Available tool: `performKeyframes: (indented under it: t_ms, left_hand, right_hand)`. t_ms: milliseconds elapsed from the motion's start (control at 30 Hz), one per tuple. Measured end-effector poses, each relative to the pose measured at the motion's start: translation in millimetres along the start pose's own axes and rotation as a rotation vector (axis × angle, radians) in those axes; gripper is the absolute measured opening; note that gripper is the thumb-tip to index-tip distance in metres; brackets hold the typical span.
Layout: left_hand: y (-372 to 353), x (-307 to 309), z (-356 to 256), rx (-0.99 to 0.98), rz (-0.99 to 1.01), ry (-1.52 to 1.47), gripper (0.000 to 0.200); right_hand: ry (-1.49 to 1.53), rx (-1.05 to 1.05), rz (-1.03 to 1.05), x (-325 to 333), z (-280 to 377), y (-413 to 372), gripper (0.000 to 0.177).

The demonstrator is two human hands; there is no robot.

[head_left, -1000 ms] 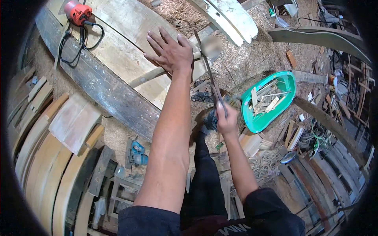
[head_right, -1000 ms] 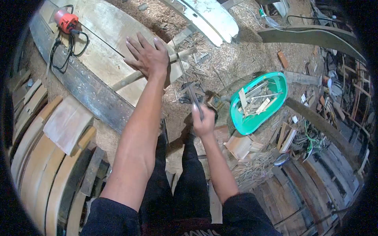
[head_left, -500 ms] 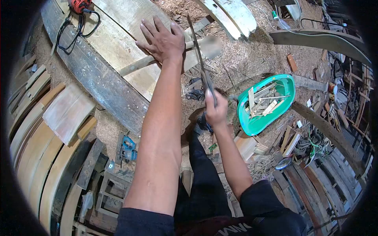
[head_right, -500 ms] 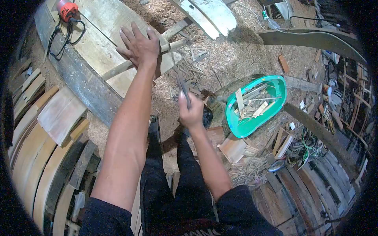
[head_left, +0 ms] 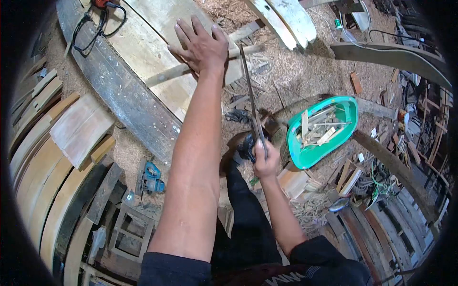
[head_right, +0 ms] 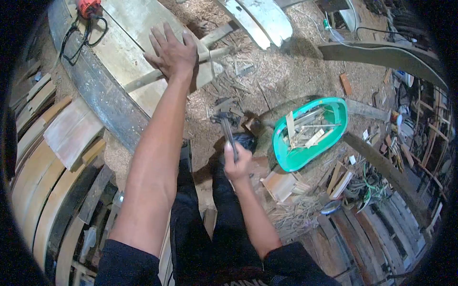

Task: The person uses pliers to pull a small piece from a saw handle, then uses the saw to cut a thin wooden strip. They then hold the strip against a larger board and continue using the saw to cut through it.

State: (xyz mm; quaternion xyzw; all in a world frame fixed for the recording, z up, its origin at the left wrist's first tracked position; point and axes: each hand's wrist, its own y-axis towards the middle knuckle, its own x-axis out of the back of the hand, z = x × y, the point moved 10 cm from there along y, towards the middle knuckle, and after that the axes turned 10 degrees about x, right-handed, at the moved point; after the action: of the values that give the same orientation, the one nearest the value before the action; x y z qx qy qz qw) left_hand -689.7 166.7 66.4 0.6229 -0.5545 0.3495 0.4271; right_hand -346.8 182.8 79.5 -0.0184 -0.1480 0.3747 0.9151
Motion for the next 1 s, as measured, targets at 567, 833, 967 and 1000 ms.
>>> performKeyframes:
  t_ms: [567, 833, 967, 1000]
  left_hand:
    - [-0.9, 1.1, -1.3, -0.018, -0.026, 0.000, 0.066]
    - [-1.3, 0.9, 0.7, 0.001, -0.022, -0.002, 0.066]
    - [-1.0, 1.9, -2.1, -0.009, -0.020, -0.009, 0.066]
    - [-0.5, 2.5, -1.4, -0.008, -0.025, -0.011, 0.066]
  right_hand:
    - [-0.031, 0.064, 0.060, -24.4, 11.9, 83.7, 0.034]
    - [0.061, 0.008, 0.047, -27.3, 2.5, 83.8, 0.034]
    - [0.024, 0.023, 0.066, -11.3, -1.9, 38.6, 0.032]
    - [0.029, 0.010, 0.057, -6.3, -2.5, 21.1, 0.031]
